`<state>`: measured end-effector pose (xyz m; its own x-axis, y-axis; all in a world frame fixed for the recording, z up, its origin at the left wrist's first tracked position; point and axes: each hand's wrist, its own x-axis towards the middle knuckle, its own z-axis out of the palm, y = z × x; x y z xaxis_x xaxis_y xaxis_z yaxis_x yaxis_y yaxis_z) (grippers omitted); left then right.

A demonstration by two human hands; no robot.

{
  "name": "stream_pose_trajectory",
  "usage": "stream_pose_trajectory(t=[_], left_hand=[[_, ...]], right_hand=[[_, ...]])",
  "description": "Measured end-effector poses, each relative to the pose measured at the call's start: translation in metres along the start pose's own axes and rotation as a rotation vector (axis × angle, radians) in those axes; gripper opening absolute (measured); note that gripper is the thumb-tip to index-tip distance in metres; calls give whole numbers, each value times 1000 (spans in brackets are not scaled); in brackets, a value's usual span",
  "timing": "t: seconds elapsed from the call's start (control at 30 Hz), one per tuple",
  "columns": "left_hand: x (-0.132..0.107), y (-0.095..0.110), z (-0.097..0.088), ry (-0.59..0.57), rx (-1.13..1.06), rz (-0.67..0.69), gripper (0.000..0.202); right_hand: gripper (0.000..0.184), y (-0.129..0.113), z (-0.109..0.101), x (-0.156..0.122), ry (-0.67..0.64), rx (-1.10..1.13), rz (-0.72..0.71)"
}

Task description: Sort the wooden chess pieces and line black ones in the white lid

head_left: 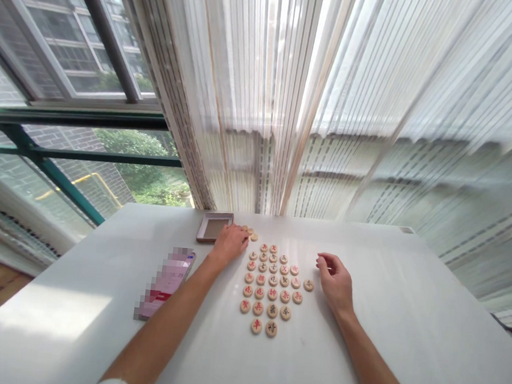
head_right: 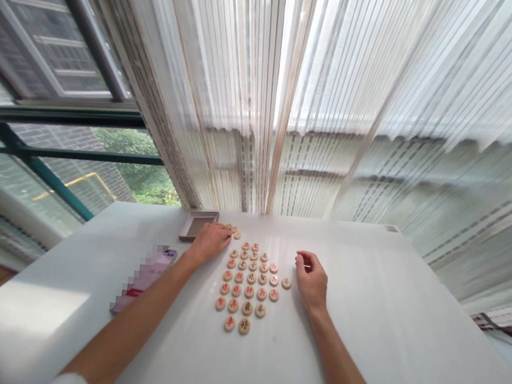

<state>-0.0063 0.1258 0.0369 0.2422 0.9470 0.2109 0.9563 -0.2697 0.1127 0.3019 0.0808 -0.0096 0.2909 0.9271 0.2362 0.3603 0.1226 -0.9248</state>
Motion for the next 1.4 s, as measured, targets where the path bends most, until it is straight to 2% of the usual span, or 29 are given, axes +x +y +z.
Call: stream_pose_trajectory(t=[0.17,0.3,0.4,0.5,0.6,0.67,0.73,0.8,0.87,0.97,1.03,1.1,1.17,1.23,1.3,1.4], left_hand=[[-7,-5,0,50,-116,-66,15],[-2,-9,-16,113,-294,-93,20],[3,-8,-29,108,-489,-42,23],[1,3,-37,69,-689,15,26],[-15,27,-37,14,-858,60,33],[-31,46,-34,-46,-949,105,34],[-47,64,-28,-102,-1046,139,36],[-63,75,-21,-206,-1325,114,38],[-76,79,-12,-258,-1512,67,37],[-91,74,-2,-253,-1661,-17,37],[-97,69,1,-270,-1654,-32,38],[-99,64,0,-270,-1549,-1,35],[-95,58,-3,-180,-1332,52,29],[-88,51,-6,-3,-1032,114,25],[-79,41,-6,125,-734,188,34],[-70,28,3,117,-472,273,48]], right_hand=[[29,0,-1,0,16,-41,-34],[28,-2,2,-3,56,-93,-103],[26,-5,4,-6,81,-122,-197],[23,-10,4,-11,93,-140,-312],[19,-21,3,-18,79,-144,-436],[17,-31,2,-27,33,-142,-546],[28,-41,4,-39,-75,-146,-736],[40,-51,7,-52,-202,-126,-858],[44,-58,11,-63,-281,-111,-921],[44,-63,16,-74,-358,-96,-950],[41,-65,17,-76,-406,-94,-956],[37,-66,18,-77,-443,-94,-955],[35,-66,17,-75,-451,-99,-942],[33,-65,16,-72,-430,-102,-922],[32,-63,14,-67,-397,-102,-901],[31,-60,10,-60,-350,-89,-879]])
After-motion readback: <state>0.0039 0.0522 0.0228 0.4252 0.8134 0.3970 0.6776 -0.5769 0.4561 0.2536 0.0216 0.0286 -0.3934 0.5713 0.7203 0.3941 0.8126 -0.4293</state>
